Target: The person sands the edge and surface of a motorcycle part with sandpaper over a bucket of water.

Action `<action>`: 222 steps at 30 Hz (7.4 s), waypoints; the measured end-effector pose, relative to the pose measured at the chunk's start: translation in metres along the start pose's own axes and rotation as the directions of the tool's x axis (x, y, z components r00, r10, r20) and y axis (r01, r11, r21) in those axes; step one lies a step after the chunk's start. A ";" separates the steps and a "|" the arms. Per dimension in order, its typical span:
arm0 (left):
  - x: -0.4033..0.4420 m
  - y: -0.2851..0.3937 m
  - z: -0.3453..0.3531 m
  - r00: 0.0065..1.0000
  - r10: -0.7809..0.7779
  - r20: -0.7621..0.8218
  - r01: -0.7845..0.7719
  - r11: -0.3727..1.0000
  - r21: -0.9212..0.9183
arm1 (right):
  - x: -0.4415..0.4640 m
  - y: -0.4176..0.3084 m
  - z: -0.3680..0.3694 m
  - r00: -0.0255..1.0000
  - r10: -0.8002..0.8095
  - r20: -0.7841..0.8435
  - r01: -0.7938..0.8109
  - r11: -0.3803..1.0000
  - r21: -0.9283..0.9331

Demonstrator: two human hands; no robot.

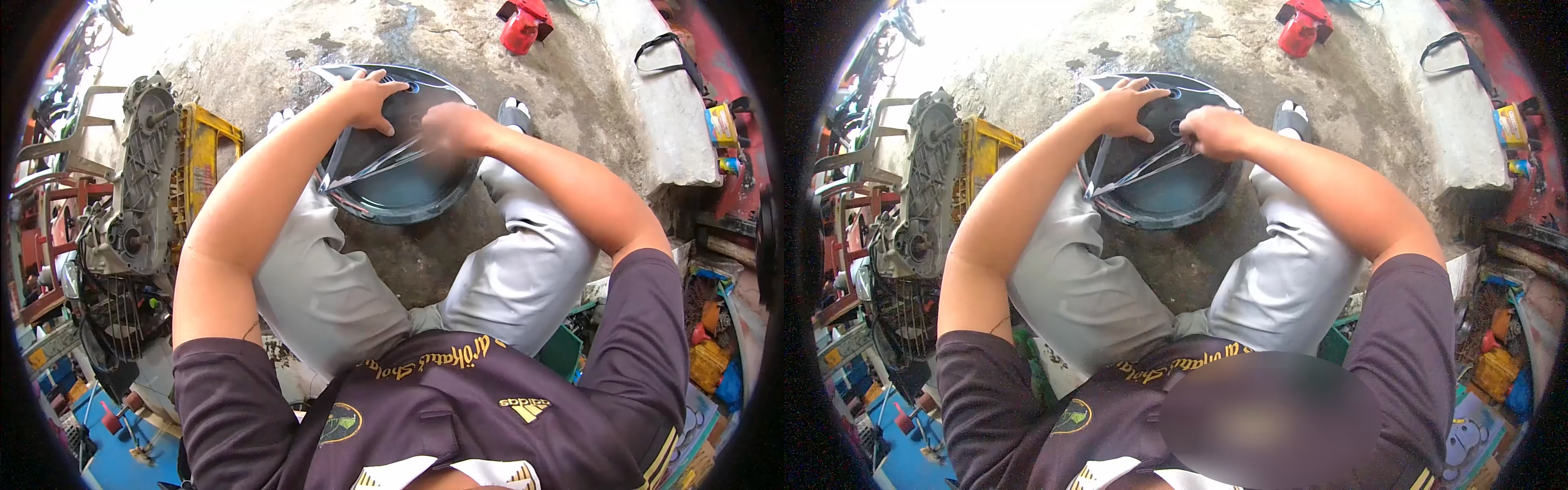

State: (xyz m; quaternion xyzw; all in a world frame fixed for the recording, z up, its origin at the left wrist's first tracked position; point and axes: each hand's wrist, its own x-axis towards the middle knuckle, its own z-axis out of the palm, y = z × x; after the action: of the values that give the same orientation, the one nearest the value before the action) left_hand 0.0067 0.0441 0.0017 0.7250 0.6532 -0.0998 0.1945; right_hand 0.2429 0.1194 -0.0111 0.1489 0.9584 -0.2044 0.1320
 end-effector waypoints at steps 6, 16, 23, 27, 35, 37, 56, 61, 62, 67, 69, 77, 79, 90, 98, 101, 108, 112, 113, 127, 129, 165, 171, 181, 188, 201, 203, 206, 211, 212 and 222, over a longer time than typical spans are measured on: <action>0.003 -0.003 0.004 1.000 0.021 -0.018 -0.021 0.999 -0.024 | -0.003 0.002 0.002 0.996 -0.027 -0.082 0.027 1.000 -0.007; 0.002 -0.004 0.004 1.000 0.016 -0.021 -0.017 0.999 -0.040 | -0.006 -0.015 -0.005 0.995 0.096 0.039 -0.096 0.995 0.007; 0.003 -0.006 0.004 0.999 0.028 -0.019 -0.029 0.998 -0.057 | -0.003 -0.010 0.001 0.999 -0.002 0.034 0.000 0.999 0.049; -0.002 0.001 -0.003 1.000 -0.006 -0.003 0.006 1.000 -0.027 | -0.001 0.002 0.007 1.000 0.017 -0.022 -0.014 0.993 0.114; -0.004 0.002 -0.002 1.000 0.003 -0.014 -0.004 0.999 -0.045 | -0.005 0.008 0.001 0.994 0.087 -0.059 -0.068 0.961 0.268; -0.003 0.002 -0.004 1.000 -0.014 0.000 0.014 1.000 -0.026 | -0.008 -0.001 -0.001 0.996 0.065 -0.061 -0.047 0.964 0.261; -0.032 -0.001 0.010 0.984 -0.092 -0.151 0.094 0.996 0.006 | -0.009 0.005 -0.011 0.998 -0.062 -0.015 0.062 0.913 0.402; -0.019 -0.003 -0.002 0.996 -0.053 -0.067 0.051 0.998 -0.030 | -0.014 0.019 0.013 0.962 -0.134 -0.238 0.201 0.937 0.286; -0.018 -0.002 -0.004 0.996 -0.048 -0.075 0.046 0.998 -0.033 | -0.017 0.021 0.014 0.963 -0.130 -0.235 0.195 0.940 0.279; -0.016 0.003 -0.018 0.998 -0.064 -0.018 0.063 0.996 -0.060 | -0.030 0.027 0.021 0.980 -0.075 -0.185 0.138 0.925 0.354; -0.015 0.001 -0.011 0.998 -0.056 -0.028 0.055 0.996 -0.066 | -0.036 0.032 0.023 0.975 -0.063 -0.213 0.139 0.923 0.360; -0.013 0.019 -0.020 0.998 -0.055 0.014 0.055 0.998 -0.005 | -0.041 0.046 0.029 0.963 0.012 -0.269 0.092 0.924 0.370; -0.010 0.023 -0.026 1.000 -0.010 0.023 0.009 1.000 0.028 | -0.044 0.040 0.024 0.972 0.015 -0.236 0.079 0.919 0.387; 0.016 0.039 -0.036 0.988 -0.085 0.127 0.072 0.992 0.103 | -0.034 0.048 -0.022 0.936 0.131 -0.328 0.001 0.928 0.373; 0.005 0.036 -0.009 0.996 -0.087 0.012 0.085 0.989 0.121 | -0.073 0.005 -0.106 0.865 0.290 -0.409 -0.118 0.910 0.396; -0.004 0.034 0.003 0.997 -0.058 -0.042 0.063 0.991 0.121 | -0.089 -0.019 -0.102 0.806 0.399 -0.437 -0.056 0.787 0.615; -0.009 0.015 -0.005 0.999 0.025 -0.027 -0.022 0.995 0.099 | -0.082 -0.109 0.032 0.442 0.892 -0.097 0.359 -0.078 0.930; 0.000 0.015 -0.001 1.000 0.002 0.014 -0.002 0.999 0.052 | -0.020 -0.094 0.088 0.348 0.910 0.224 0.483 -0.379 0.789; -0.001 0.016 -0.003 1.000 0.002 0.005 -0.002 0.999 0.054 | -0.011 -0.091 0.097 0.352 0.907 0.230 0.489 -0.388 0.781; -0.004 0.015 0.001 0.999 0.000 -0.038 0.002 0.999 0.048 | 0.022 -0.116 0.120 0.286 0.943 0.171 0.412 -0.282 0.866; -0.003 0.015 0.004 0.999 0.004 -0.032 -0.002 0.998 0.058 | 0.024 -0.102 0.119 0.240 0.964 0.113 0.440 -0.212 0.872; 0.007 0.014 0.003 1.000 0.004 0.005 -0.004 1.000 0.028 | 0.039 -0.117 0.119 0.248 0.934 0.259 0.560 -0.356 0.748; 0.005 0.014 0.005 1.000 0.002 0.012 -0.003 0.999 0.049 | 0.049 -0.127 0.130 0.226 0.909 0.351 0.471 -0.418 0.777; 0.005 0.015 0.004 1.000 -0.010 0.006 0.010 0.999 0.041 | 0.052 -0.115 0.130 0.212 0.939 0.272 0.478 -0.342 0.809; 0.003 0.017 0.002 1.000 -0.009 0.005 0.009 1.000 -0.011 | 0.052 -0.135 0.131 0.257 0.900 0.353 0.382 -0.430 0.818; 0.003 0.018 0.002 1.000 -0.007 -0.005 0.007 1.000 -0.023 | 0.048 -0.118 0.120 0.195 0.936 0.294 0.508 -0.353 0.786; 0.004 0.014 0.004 1.000 0.014 -0.025 -0.014 1.000 -0.018 | 0.050 -0.131 0.122 0.202 0.939 0.279 0.450 -0.342 0.825; 0.002 0.017 0.002 1.000 0.003 -0.017 -0.003 1.000 -0.016 | 0.055 -0.132 0.132 0.231 0.930 0.287 0.417 -0.361 0.834; 0.004 0.014 0.004 1.000 0.011 -0.029 -0.011 1.000 -0.022 | 0.052 -0.118 0.122 0.194 0.940 0.280 0.529 -0.341 0.777; 0.004 0.013 0.003 0.999 0.013 -0.034 -0.013 1.000 -0.019 | 0.054 -0.124 0.125 0.193 0.942 0.275 0.533 -0.336 0.776; 0.003 0.015 0.001 1.000 0.008 -0.021 -0.008 1.000 -0.007 | 0.038 -0.135 0.104 0.301 0.876 0.378 0.481 -0.481 0.733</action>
State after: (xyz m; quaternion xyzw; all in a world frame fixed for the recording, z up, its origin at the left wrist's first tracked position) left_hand 0.0217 0.0455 0.0016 0.7279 0.6527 -0.0890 0.1906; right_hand 0.1819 -0.0348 -0.0673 0.6048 0.0850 -0.6683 -0.4248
